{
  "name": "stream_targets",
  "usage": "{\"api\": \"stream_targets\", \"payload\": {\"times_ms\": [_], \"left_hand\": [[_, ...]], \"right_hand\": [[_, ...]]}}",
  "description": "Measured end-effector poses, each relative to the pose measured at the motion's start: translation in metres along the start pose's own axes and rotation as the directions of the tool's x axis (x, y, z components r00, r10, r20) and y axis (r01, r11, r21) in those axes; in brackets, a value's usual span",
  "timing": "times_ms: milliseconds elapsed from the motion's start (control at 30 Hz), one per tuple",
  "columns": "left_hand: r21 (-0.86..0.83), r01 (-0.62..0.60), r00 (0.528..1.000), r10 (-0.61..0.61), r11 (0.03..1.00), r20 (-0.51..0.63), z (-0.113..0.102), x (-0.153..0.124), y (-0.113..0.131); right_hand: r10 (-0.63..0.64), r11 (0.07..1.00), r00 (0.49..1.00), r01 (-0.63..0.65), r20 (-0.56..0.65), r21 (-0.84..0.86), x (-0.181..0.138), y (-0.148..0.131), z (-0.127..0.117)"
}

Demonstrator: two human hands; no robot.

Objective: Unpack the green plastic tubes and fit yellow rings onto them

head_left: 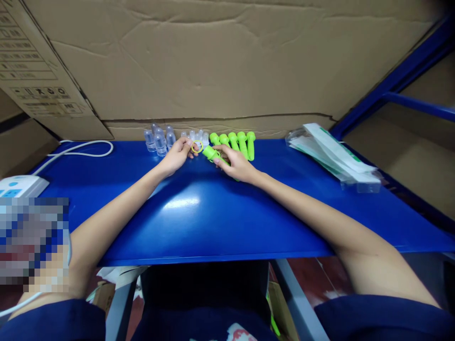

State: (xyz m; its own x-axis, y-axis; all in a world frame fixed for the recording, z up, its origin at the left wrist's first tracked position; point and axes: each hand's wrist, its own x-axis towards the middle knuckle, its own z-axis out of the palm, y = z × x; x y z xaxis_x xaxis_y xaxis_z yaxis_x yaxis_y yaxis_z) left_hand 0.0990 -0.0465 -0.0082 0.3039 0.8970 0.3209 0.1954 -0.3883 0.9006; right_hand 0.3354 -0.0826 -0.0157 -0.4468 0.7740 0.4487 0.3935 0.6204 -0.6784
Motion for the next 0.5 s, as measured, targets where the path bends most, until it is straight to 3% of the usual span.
{"api": "stream_targets", "payload": {"times_ms": [233,367,500], "left_hand": [[0.104,0.021,0.996,-0.031,0.994,0.088,0.001,-0.005,0.0],[0.142,0.009,0.974,-0.041,0.99,0.222,0.003,-0.009,0.006],[0.191,-0.026,0.959,-0.03,0.981,0.283,0.007,-0.014,0.011]], "right_hand": [[-0.096,0.994,0.994,0.098,0.05,-0.056,-0.006,-0.012,0.003],[-0.121,0.987,0.99,0.127,0.066,-0.096,-0.006,-0.01,0.003],[-0.213,0.96,0.963,0.237,0.164,-0.145,-0.005,-0.009,0.004]]}}
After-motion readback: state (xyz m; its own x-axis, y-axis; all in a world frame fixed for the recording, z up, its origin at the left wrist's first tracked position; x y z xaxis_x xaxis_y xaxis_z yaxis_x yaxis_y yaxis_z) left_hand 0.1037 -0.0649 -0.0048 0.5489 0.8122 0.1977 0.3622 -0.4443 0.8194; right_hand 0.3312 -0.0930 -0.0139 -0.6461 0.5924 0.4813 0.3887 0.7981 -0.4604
